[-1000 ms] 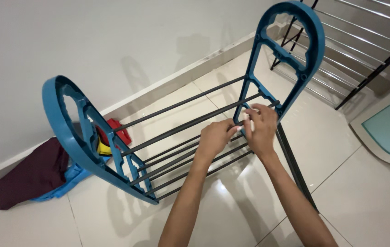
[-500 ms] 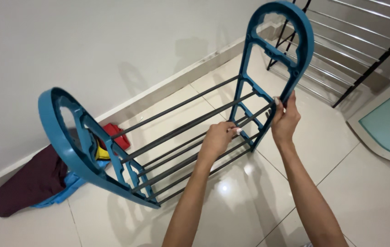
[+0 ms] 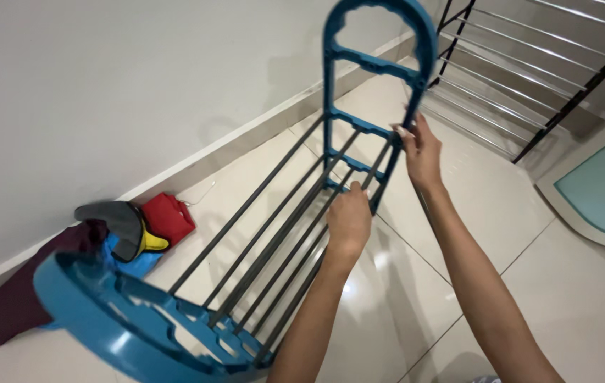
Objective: The person assembles a blue metal rack by inserting black metal rods into slots on the side frames. They repeatedly pick up rods, align them with the frame, and press them into place.
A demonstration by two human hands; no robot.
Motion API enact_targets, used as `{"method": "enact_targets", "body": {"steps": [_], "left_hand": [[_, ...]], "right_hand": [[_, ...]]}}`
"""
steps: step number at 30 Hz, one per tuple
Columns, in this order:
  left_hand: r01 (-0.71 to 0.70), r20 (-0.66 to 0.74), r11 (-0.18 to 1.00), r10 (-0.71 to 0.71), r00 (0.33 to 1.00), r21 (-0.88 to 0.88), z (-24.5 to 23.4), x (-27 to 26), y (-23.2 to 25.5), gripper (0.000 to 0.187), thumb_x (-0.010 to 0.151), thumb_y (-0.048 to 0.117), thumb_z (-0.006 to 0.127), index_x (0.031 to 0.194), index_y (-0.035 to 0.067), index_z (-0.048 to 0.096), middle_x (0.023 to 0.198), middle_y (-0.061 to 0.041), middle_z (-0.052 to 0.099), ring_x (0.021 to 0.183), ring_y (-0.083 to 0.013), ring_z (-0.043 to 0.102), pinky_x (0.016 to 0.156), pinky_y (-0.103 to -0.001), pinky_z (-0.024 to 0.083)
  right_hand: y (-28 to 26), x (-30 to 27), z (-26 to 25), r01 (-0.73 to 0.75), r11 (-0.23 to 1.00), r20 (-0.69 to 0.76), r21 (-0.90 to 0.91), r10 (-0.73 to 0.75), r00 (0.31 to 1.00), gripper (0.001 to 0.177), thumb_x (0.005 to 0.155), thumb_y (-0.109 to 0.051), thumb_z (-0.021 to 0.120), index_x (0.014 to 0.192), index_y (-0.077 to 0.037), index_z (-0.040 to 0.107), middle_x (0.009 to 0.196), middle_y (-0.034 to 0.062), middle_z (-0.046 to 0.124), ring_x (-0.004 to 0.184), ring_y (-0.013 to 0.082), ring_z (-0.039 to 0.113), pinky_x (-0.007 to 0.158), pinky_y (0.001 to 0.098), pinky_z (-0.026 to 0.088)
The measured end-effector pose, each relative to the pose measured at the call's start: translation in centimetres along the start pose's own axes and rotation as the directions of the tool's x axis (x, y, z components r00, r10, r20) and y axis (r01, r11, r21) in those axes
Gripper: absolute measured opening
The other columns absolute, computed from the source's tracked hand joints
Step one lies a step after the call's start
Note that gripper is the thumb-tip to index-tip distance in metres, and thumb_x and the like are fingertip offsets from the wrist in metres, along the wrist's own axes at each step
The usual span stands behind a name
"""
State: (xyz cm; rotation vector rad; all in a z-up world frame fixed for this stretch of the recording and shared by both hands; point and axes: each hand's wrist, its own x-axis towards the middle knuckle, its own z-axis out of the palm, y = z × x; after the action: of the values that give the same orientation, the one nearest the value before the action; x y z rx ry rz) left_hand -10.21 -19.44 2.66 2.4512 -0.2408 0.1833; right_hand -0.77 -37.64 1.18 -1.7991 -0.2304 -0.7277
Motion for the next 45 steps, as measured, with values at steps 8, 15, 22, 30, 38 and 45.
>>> {"method": "enact_targets", "body": {"steps": [8, 15, 22, 30, 38, 45], "left_hand": [[-0.093, -0.112, 0.996, 0.094, 0.989, 0.017, 1.1, 1.9, -0.9, 0.035, 0.094, 0.005, 0.051, 0.129, -0.002, 0.057, 0.092, -0.022, 0.072, 0.085, -0.0398, 0.072, 0.072, -0.05, 0.057], [-0.178, -0.132, 0.984, 0.177, 0.975, 0.004, 1.2, 4.2, 0.9, 0.064, 0.091, 0.002, 0.051, 0.154, 0.008, 0.045, 0.099, -0.022, 0.065, 0.083, -0.0406, 0.07, 0.073, -0.049, 0.057], [-0.081, -0.047, 0.997, 0.082, 0.996, 0.011, 1.9, 7.6, 1.9, 0.055, 0.096, 0.009, 0.048, 0.15, 0.018, 0.048, 0.108, -0.019, 0.065, 0.093, -0.0392, 0.07, 0.078, -0.049, 0.056], [-0.058, -0.039, 0.997, 0.056, 0.998, -0.052, 1.3, 7.1, 2.0, 0.05, 0.101, 0.011, 0.044, 0.15, 0.014, 0.051, 0.105, -0.02, 0.066, 0.096, -0.0382, 0.07, 0.082, -0.047, 0.056], [-0.044, -0.016, 0.998, 0.044, 0.999, -0.055, 1.1, 7.3, 2.0, 0.053, 0.098, 0.009, 0.044, 0.151, 0.017, 0.049, 0.107, -0.021, 0.066, 0.098, -0.0394, 0.068, 0.085, -0.048, 0.055], [-0.053, -0.006, 0.998, 0.052, 0.999, -0.041, 1.0, 7.3, 2.0, 0.049, 0.103, 0.014, 0.04, 0.152, 0.017, 0.048, 0.11, -0.022, 0.066, 0.099, -0.0395, 0.069, 0.087, -0.048, 0.055]], "right_hand": [[-0.5, 1.3, 1.6, -0.151, 0.988, 0.063, -0.028, 0.152, 0.986, 0.04, 0.108, -0.014, 0.056, 0.148, -0.015, 0.052, 0.106, 0.0099, 0.078, 0.098, 0.0135, 0.074, 0.08, 0.0307, 0.062], [1.9, 1.4, 1.0, -0.216, 0.973, 0.11, -0.086, 0.225, 0.968, 0.029, 0.108, -0.023, 0.061, 0.135, -0.013, 0.066, 0.101, 0.0064, 0.077, 0.088, 0.0095, 0.068, 0.072, 0.0266, 0.057], [2.5, 0.3, 0.8, -0.209, 0.963, 0.162, -0.169, 0.236, 0.958, 0.04, 0.111, -0.031, 0.048, 0.147, -0.016, 0.056, 0.091, 0.0069, 0.067, 0.08, 0.0139, 0.061, 0.067, 0.0289, 0.051], [5.0, -1.9, 1.5, -0.204, 0.959, 0.147, -0.196, 0.235, 0.961, 0.043, 0.112, -0.041, 0.039, 0.133, -0.01, 0.06, 0.101, 0.0113, 0.077, 0.098, 0.0213, 0.077, 0.072, 0.0351, 0.058], [3.8, -1.7, 1.6, -0.258, 0.935, 0.145, -0.244, 0.298, 0.943, 0.045, 0.11, -0.044, 0.037, 0.135, -0.013, 0.058, 0.105, 0.0119, 0.076, 0.101, 0.0253, 0.076, 0.075, 0.0375, 0.06], [4.1, -1.7, 1.7, -0.295, 0.931, 0.134, -0.214, 0.327, 0.936, 0.046, 0.109, -0.045, 0.039, 0.134, -0.012, 0.059, 0.107, 0.0112, 0.076, 0.103, 0.0266, 0.075, 0.078, 0.038, 0.061]]}}
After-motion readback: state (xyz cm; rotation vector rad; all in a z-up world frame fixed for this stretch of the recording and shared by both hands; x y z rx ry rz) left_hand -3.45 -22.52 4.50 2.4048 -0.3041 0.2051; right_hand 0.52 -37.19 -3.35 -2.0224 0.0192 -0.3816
